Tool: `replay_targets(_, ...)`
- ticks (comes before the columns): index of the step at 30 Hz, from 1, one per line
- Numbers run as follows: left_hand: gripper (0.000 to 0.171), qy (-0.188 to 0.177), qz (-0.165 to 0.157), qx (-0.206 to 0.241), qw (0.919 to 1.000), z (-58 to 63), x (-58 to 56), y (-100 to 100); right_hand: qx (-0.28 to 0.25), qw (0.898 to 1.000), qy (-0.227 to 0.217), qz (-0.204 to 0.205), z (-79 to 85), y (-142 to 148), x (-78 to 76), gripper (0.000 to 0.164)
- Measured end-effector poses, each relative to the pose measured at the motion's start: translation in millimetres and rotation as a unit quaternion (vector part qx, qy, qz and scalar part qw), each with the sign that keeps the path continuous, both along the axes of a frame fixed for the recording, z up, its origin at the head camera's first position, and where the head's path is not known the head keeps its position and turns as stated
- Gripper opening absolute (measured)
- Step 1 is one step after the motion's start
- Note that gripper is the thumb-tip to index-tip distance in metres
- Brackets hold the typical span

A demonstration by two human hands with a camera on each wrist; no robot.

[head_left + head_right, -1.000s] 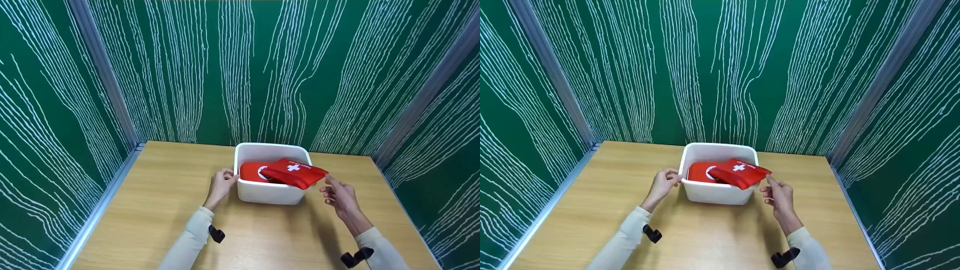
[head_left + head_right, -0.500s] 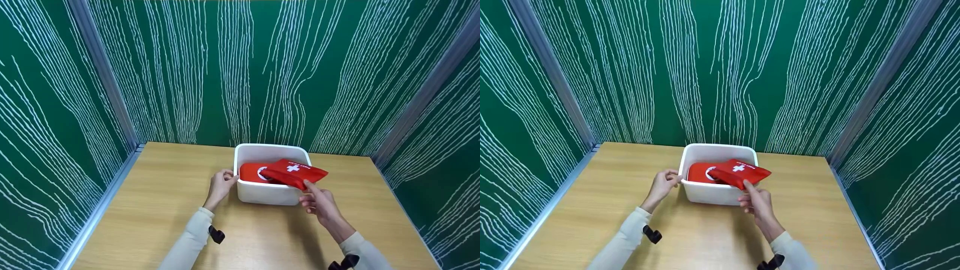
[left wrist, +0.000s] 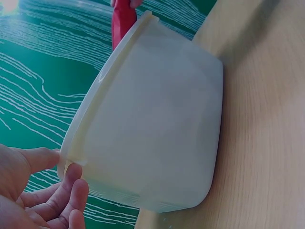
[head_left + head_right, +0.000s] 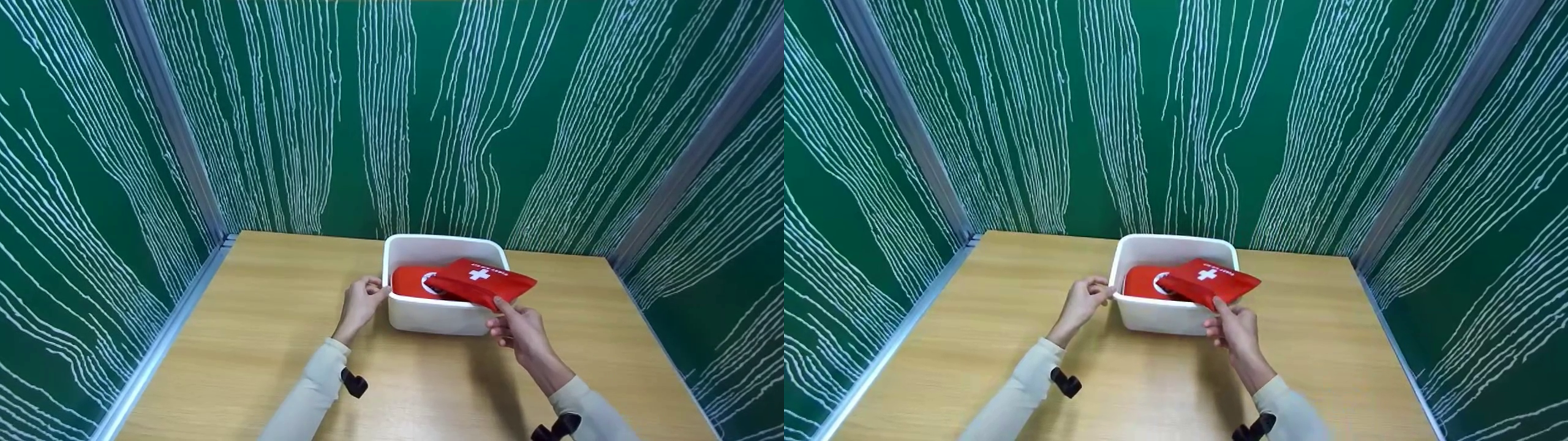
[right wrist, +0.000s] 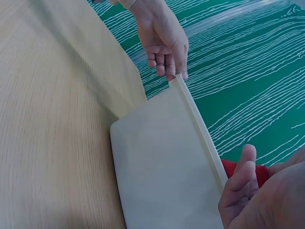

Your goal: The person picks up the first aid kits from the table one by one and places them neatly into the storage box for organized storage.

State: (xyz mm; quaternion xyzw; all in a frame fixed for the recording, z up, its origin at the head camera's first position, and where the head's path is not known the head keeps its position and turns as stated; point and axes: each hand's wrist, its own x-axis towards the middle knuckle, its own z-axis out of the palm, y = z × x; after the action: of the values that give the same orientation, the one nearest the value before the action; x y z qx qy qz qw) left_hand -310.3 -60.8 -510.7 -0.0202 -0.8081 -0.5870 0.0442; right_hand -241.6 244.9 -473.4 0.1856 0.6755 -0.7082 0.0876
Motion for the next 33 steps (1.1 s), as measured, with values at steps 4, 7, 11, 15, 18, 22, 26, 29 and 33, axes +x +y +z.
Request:
replay_targets(4, 0.024, 0.0, -0.001, 0.0, 1.0, -0.2, -0.4, 0, 0.007, 1.0, 0.005, -0.001, 2.5, 1, 0.4, 0.063)
replay_targets(7, 0.025, -0.003, -0.003, 0.003, 1.0, -0.2, -0.5, 0, 0.019, 1.0, 0.012, -0.004, 4.6, 2, 0.7, 0.058)
replay_targets(11, 0.027, -0.009, -0.006, 0.009, 0.9999, 0.0, -0.6, 0, 0.044, 0.999, 0.023, -0.009, 7.8, 6, 0.0, 0.047)
replay_targets(15, 0.027, -0.015, -0.005, 0.016, 0.9998, -0.1, -0.9, 0, 0.07, 0.997, 0.031, -0.014, 12.0, 12, -1.3, 0.045)
replay_targets(18, 0.026, -0.017, -0.004, 0.015, 0.9997, -0.2, -1.7, 0, 0.086, 0.995, 0.035, -0.023, 16.0, 18, -2.6, 0.048)
replay_targets(22, 0.026, -0.015, -0.005, 0.008, 0.9998, 0.1, -2.0, 0, 0.094, 0.994, 0.043, -0.038, 21.1, 27, -3.9, 0.05)
replay_targets(26, 0.026, -0.018, -0.005, 0.01, 0.9998, 0.6, -1.8, 0, 0.091, 0.994, 0.043, -0.046, 24.8, 32, -4.3, 0.056)
replay_targets(29, 0.026, -0.015, -0.006, 0.011, 0.9998, -0.4, -1.9, 0, 0.077, 0.995, 0.041, -0.042, 25.7, 35, -5.1, 0.063)
replay_targets(33, 0.025, -0.01, -0.005, 0.009, 0.9999, -2.2, -2.0, 0, 0.051, 0.997, 0.046, -0.033, 25.9, 36, -6.7, 0.066)
